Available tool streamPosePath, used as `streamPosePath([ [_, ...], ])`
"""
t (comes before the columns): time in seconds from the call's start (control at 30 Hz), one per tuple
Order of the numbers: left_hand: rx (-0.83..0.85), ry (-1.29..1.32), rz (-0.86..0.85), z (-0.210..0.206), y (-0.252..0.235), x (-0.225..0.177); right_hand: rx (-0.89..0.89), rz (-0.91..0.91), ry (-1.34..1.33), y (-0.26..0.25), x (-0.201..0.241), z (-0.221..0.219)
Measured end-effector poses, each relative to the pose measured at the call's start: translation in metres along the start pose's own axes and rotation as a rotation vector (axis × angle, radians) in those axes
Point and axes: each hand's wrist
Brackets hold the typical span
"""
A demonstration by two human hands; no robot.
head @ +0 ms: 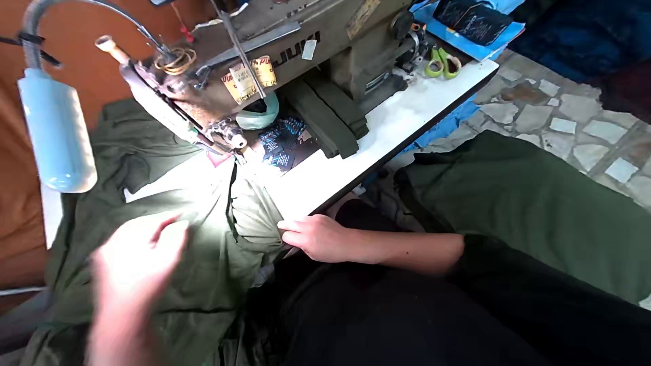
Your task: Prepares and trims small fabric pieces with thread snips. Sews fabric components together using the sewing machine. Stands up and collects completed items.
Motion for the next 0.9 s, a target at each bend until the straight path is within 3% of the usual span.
streamPosePath([
  [0.07, 0.115, 0.046, -0.035, -0.040, -0.033, -0.038, 0.015, -0.008, -0.022, 0.005, -0.002, 0.001],
  [0.17, 0.145, 0.154, -0.197, -0.088, -0.063, -0.063, 0.100, -0.052, -0.095, 0.014, -0.008, 0.011],
  [0.37, -0.058, 0.273, -0.590, -0.145, -0.107, -0.107, 0.013, -0.076, -0.224, 0.050, -0.032, 0.029],
  [0.5, -0.108, 0.108, -0.852, -0.159, -0.140, -0.127, -0.057, -0.132, -0.256, 0.071, -0.044, 0.035],
  [0.6, -0.057, -0.017, -0.984, -0.161, -0.155, -0.127, -0.092, -0.201, -0.296, 0.085, -0.051, 0.041],
  [0.9, 0.013, -0.005, -1.098, -0.146, -0.175, -0.125, -0.114, -0.314, -0.366, 0.100, -0.066, 0.051],
])
Point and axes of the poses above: each hand's wrist, its own y-axis away from the middle knuckle, its own z-axis out of the back of the hand, x = y × z, and after that the axes turned 8 degrees about -z, right-handed
